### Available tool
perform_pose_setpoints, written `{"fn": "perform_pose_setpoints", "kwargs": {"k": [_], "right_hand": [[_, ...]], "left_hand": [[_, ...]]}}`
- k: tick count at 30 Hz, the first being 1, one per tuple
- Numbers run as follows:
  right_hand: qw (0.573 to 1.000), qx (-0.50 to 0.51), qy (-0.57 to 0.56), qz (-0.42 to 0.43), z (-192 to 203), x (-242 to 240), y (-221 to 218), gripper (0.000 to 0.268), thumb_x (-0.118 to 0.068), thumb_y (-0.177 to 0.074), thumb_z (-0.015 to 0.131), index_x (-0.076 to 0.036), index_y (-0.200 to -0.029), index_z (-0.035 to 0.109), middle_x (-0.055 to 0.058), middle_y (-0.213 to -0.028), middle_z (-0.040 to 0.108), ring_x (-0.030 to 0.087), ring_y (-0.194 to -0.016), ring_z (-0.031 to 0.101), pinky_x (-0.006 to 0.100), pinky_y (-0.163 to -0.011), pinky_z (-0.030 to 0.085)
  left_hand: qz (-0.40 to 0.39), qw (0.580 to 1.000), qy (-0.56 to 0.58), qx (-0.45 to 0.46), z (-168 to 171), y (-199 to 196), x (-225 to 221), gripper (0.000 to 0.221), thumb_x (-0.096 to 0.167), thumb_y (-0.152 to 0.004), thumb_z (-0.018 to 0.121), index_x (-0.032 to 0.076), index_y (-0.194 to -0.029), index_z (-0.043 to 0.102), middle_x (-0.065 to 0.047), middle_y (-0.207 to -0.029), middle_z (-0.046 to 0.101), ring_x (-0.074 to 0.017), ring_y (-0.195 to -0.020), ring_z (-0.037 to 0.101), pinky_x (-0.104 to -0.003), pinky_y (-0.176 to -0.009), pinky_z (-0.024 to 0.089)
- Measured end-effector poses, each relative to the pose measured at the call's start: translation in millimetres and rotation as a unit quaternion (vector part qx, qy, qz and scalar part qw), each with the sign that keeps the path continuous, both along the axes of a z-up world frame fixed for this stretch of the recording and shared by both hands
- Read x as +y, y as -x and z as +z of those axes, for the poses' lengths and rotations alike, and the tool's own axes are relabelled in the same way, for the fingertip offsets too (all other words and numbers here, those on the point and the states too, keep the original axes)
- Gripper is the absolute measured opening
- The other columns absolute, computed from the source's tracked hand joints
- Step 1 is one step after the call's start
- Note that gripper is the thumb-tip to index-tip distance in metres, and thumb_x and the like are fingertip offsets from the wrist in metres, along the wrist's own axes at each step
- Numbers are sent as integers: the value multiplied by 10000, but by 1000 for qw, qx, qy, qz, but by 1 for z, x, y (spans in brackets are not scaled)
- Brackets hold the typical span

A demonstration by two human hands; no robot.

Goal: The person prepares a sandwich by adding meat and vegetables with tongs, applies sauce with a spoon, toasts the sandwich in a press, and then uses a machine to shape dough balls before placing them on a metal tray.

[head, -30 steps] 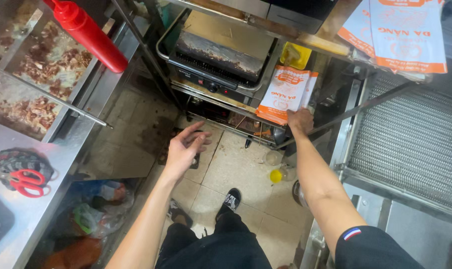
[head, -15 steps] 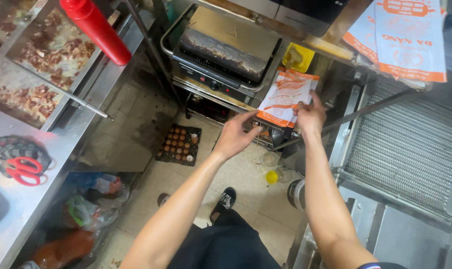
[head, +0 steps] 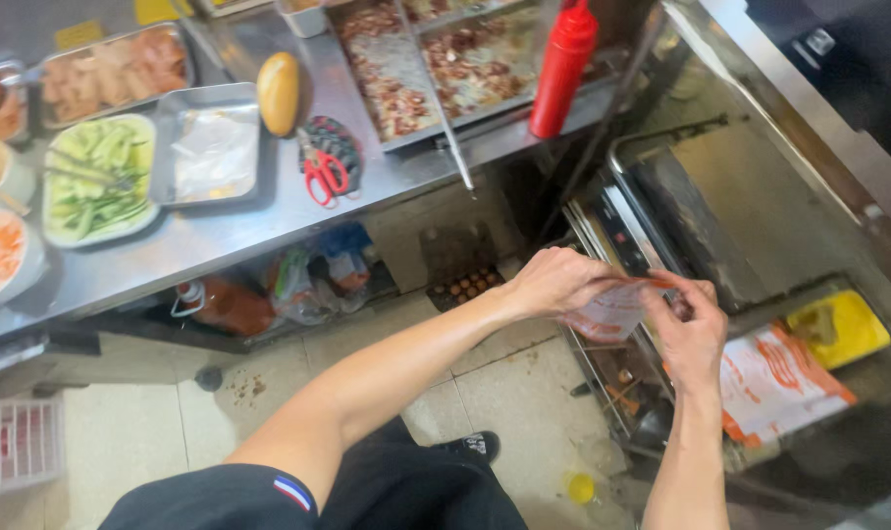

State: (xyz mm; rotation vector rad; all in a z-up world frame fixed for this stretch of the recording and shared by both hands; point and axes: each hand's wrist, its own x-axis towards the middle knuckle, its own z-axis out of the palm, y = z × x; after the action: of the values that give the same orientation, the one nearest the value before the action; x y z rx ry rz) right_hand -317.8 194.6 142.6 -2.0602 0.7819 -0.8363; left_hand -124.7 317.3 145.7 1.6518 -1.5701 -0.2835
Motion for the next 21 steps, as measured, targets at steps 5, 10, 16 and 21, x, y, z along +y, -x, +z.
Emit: {"fn": "perform_pose_setpoints", "kwargs": {"k": [5,10,16,21], "right_hand": [[978,-39,79,187,39,58,-118,157,-114,-907,812,10,-960,730,65,-917,625,160,-850,609,296,-766,484],[923,-33,166,347,68,143,-235,127,-134,-907,787,-48,-1000,779,83,-940,643,226,-916,603,335,-810,497],[862,-20,181,472,74,278,-381,181,-198,-935,751,-135,-1095,808,74,-992,629,238,-957,582,352,-802,488],[803,-14,191,564,65,394,-490,197,-226,-937,755,-144,-1107,814,55,-996,636,223,-957,566,352,-838,474]], "left_hand": [[93,975,-175,103,4,-100,82,569,489,-1145,460,45,-1002,785,-188,-835,749,-333,-806,730,-418,-748,562],[3,841,-243,484,36,-206,227,417,404,-932,638,67,-1154,743,-69,-1036,779,-206,-891,743,-383,-775,633],[111,822,-209,519,60,-274,389,407,379,-887,653,94,-1174,701,-40,-1022,766,-139,-818,763,-352,-708,638],[224,812,-78,533,22,-323,520,344,329,-913,660,62,-1107,756,-6,-944,762,-72,-744,695,-288,-606,578]]}}
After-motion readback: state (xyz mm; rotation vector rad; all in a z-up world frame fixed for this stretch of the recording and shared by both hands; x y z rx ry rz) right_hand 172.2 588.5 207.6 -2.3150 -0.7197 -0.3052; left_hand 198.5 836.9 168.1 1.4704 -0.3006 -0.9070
